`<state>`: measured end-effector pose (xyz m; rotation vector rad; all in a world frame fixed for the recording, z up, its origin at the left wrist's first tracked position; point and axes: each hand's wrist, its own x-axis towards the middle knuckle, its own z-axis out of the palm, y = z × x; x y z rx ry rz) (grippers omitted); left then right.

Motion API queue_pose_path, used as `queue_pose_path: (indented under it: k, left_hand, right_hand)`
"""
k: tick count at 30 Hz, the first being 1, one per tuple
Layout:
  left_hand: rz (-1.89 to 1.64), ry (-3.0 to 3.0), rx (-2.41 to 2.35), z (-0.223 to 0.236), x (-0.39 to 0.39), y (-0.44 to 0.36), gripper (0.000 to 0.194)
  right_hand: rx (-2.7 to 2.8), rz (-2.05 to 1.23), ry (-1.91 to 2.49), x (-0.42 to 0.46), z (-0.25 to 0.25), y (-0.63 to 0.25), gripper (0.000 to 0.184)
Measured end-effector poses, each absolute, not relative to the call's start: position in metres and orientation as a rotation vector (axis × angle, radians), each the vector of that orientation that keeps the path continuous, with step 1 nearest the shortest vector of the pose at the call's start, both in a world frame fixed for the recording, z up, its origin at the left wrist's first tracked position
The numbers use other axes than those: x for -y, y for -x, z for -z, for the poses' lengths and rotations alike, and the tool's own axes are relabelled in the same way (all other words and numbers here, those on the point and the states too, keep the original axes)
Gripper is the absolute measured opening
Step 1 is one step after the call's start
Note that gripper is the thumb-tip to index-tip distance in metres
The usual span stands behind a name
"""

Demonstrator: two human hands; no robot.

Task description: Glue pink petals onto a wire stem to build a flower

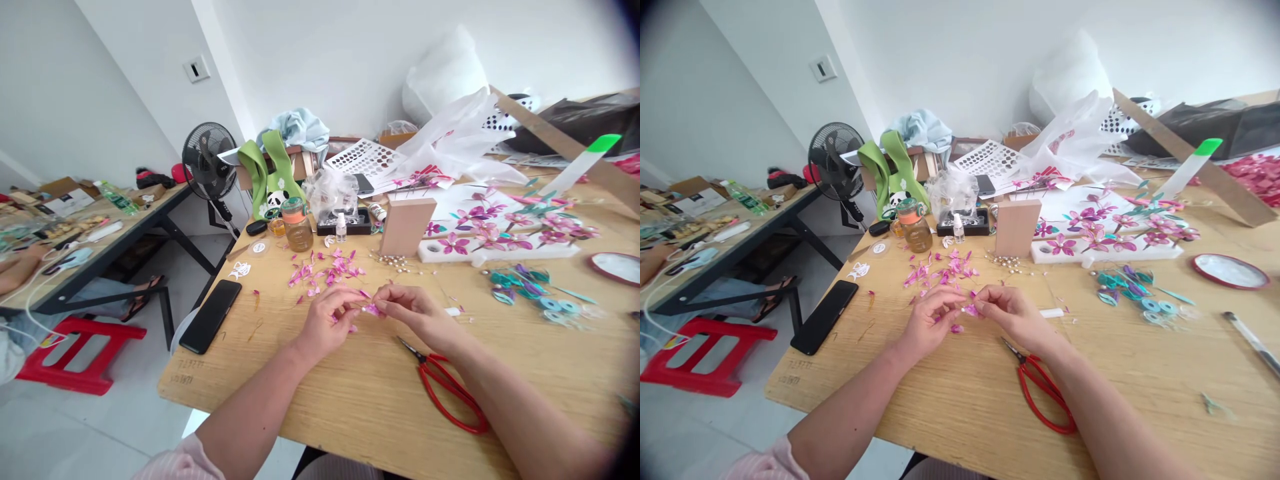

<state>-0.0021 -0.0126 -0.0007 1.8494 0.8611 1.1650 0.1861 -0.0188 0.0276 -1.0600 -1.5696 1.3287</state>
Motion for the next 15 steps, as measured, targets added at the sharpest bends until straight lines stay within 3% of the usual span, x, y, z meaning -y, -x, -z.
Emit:
queue_pose_path:
  k: [3, 7, 15]
  left_hand:
    - [-1.14, -1.605, -0.977, 0.0004, 0.0141, 0.0002, 0.032]
    - [-1.024, -1.246, -0.976, -0.0025, 0.0137, -0.0011, 0.025]
    - [-0.855, -0.83, -0.866, -0.0077, 0.0128, -0.003, 0.038]
  right_hand:
    - [1.493, -1.323, 1.082, 0.0176, -0.0233, -0.1879, 0.029]
    - [1.428, -1.287, 1.114, 0.0167, -0.0204, -0.1884, 0.028]
    - [1.471, -1.184, 1.096, 0.0202, -0.0227, -0.1802, 0.028]
